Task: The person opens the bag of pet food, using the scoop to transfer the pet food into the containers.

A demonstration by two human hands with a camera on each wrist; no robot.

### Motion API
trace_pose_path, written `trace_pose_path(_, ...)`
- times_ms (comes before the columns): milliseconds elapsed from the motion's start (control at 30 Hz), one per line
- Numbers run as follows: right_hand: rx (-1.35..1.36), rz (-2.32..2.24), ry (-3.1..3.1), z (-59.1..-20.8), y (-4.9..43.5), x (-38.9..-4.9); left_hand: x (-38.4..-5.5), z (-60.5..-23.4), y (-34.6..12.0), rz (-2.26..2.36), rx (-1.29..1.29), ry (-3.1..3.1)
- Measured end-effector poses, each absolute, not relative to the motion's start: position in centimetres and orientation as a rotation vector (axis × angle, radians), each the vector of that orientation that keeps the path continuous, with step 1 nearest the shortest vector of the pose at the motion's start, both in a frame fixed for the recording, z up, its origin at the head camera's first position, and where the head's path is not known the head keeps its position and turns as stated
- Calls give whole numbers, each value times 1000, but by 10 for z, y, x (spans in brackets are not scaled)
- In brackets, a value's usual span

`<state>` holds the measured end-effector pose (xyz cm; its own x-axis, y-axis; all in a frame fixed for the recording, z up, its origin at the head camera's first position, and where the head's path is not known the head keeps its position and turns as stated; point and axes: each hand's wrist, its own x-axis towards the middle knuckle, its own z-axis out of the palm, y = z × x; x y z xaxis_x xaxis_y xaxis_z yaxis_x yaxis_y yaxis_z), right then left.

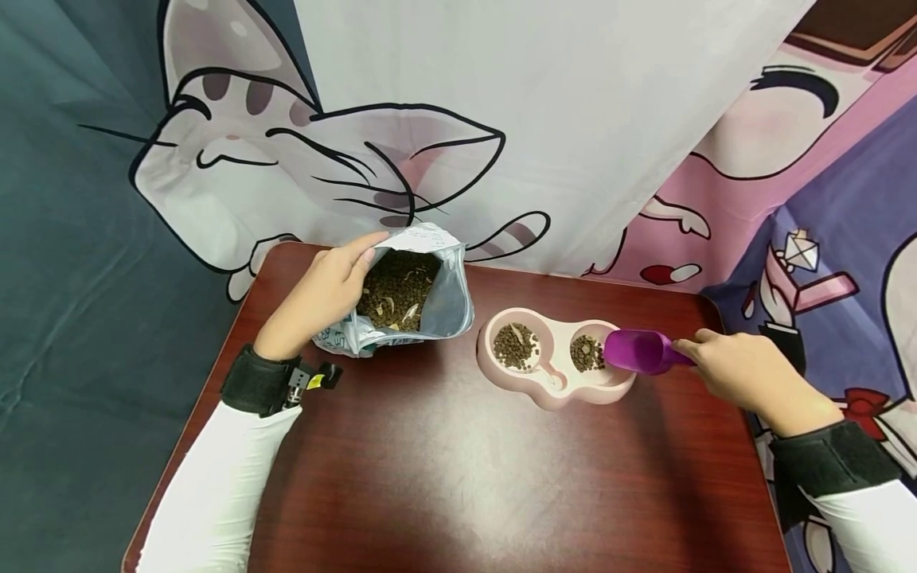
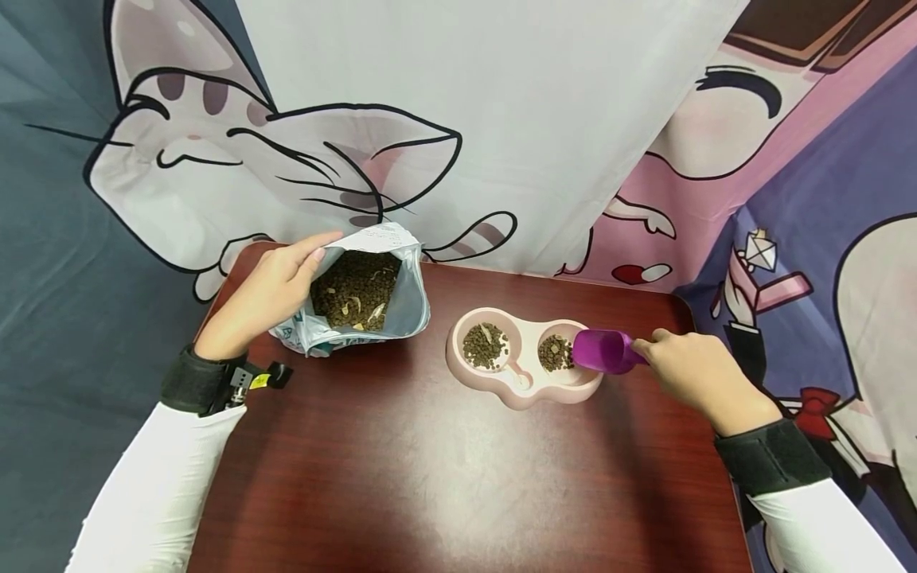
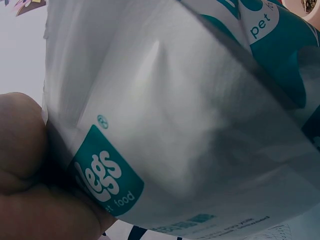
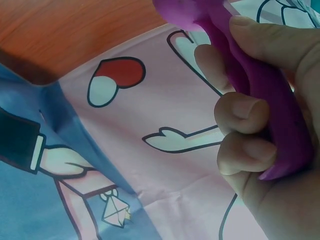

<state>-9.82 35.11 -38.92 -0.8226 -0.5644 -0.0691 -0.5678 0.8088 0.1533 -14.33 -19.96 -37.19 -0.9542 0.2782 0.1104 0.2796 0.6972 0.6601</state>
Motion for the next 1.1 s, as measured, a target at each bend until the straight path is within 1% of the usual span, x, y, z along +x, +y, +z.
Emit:
trace_pose_path(467, -903, 201, 3018, -388, 355, -96, -143, -373, -199, -1135, -473, -2891)
trace_pose_path(733, -987, 120, 3117, -390, 357, -101, -143, -373, -200, -1124, -469, -2881)
trace_pose_path(1100, -804, -5, 3119, -389, 360, -105, -143, -372, -200, -1136, -467, -2884)
